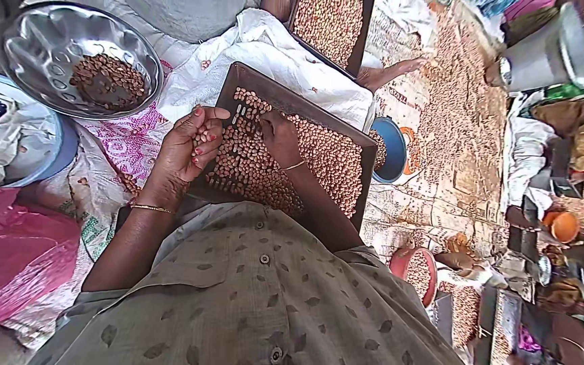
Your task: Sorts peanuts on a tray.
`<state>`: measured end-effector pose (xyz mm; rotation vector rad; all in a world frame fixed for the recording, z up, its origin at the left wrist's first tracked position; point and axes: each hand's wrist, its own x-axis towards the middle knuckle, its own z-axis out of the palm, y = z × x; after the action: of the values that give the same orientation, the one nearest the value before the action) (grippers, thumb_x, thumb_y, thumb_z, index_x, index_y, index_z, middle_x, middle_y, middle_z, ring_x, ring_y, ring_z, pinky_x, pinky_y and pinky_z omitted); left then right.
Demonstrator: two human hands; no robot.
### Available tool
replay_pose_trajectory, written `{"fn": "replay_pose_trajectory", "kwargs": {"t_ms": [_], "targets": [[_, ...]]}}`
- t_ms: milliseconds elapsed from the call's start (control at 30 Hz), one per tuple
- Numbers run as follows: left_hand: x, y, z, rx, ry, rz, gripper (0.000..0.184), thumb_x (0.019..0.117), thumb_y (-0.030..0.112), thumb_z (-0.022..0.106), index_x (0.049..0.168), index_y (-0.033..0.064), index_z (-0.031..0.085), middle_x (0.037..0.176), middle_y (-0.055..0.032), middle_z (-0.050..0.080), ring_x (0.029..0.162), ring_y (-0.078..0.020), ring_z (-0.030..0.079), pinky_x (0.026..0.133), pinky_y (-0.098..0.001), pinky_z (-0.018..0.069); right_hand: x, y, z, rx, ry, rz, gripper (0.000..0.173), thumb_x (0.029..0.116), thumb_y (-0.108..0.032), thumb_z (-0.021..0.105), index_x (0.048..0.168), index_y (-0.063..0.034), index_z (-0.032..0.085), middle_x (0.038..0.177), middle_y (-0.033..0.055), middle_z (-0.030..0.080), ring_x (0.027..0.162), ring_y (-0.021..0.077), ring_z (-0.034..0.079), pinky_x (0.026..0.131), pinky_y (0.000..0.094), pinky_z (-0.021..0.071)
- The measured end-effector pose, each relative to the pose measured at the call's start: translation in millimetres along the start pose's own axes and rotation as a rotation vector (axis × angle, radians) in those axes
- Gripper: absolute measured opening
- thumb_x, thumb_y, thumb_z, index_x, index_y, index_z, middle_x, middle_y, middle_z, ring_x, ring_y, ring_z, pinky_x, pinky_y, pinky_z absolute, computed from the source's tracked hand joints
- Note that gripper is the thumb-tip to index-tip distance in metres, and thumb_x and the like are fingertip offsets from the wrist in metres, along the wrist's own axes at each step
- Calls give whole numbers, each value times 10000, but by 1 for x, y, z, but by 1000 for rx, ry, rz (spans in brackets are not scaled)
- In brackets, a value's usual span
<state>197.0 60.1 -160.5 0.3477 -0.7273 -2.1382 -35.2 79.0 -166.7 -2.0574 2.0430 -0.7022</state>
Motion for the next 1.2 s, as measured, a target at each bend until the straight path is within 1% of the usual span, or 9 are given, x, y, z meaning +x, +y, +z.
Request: {"fn": "replay_pose_trajectory", "kwargs": {"t_ms": [100, 200, 300, 433, 567, 833, 1000, 1067, 1200], "targets": [[3, -2, 13, 245, 90, -84, 555, 1124, 329, 129, 1279, 105, 612, 740, 73, 559, 445, 21, 384, 375, -105, 310, 2, -19, -28, 461, 40, -93, 193, 1021, -40, 551, 1101, 67, 690, 931, 142, 708, 661, 135, 659, 607, 285, 578], [5, -6, 16, 327, 66, -163, 505, 1128, 367, 167, 1166, 139, 615, 768, 66, 580, 447, 22, 377, 371, -106, 294, 9, -47, -47, 688, -33, -198, 272, 1048, -26, 508, 1232, 125, 640, 1056, 186, 715, 803, 153, 716, 710, 297, 626], [1, -3, 11, 241, 9, -115, 447, 1121, 278, 244, 1026, 138, 658, 717, 81, 552, 438, 32, 376, 374, -98, 305, 37, -35, -32, 446, 48, -236, 287, 1050, -47, 488, 1211, 79, 690, 1062, 174, 746, 937, 200, 735, 848, 339, 603], [-1, -2, 2, 75, -48, -28, 366, 1114, 228, 312, 940, 164, 627, 683, 97, 511, 461, 30, 393, 399, -100, 317, 58, -5, 17, -117, -177, -307, 328, 1038, -147, 539, 1316, -52, 685, 1403, 121, 642, 1319, 320, 572, 1084, 497, 411], [-1, -1, -1, -3, -40, 15, 355, 1119, 227, 319, 917, 172, 606, 608, 111, 451, 436, 26, 382, 393, -104, 321, 56, 13, 31, -318, -78, -400, 265, 995, -43, 535, 1169, -15, 732, 1326, 181, 656, 1214, 383, 609, 993, 485, 471], [0, -1, -6, -140, -31, 56, 348, 1122, 209, 286, 937, 164, 577, 646, 94, 468, 427, 27, 367, 382, -98, 318, 4, 44, -36, -314, -230, 70, 248, 968, -54, 599, 1186, -47, 718, 1246, 192, 666, 1217, 381, 618, 985, 514, 522], [2, -2, -6, -158, -35, 48, 345, 1121, 203, 279, 958, 155, 579, 663, 83, 479, 439, 22, 381, 389, -96, 325, -35, 20, -57, 76, -111, 56, 311, 945, 35, 541, 1195, -13, 721, 1252, 164, 699, 1055, 263, 712, 887, 399, 587], [2, -2, -6, -144, -35, 55, 343, 1122, 202, 280, 965, 152, 582, 663, 82, 483, 443, 23, 388, 391, -96, 330, -49, -5, -48, 411, -250, 40, 284, 977, 25, 519, 1192, 12, 704, 1140, 146, 725, 881, 182, 710, 771, 334, 596], [0, -3, -7, -165, -26, 61, 357, 1123, 188, 260, 973, 135, 579, 658, 73, 486, 445, 21, 395, 396, -96, 338, -54, -5, -21, 809, -506, 323, 313, 1041, 14, 442, 1296, 54, 618, 1098, 161, 713, 835, 185, 727, 732, 329, 621]]}}
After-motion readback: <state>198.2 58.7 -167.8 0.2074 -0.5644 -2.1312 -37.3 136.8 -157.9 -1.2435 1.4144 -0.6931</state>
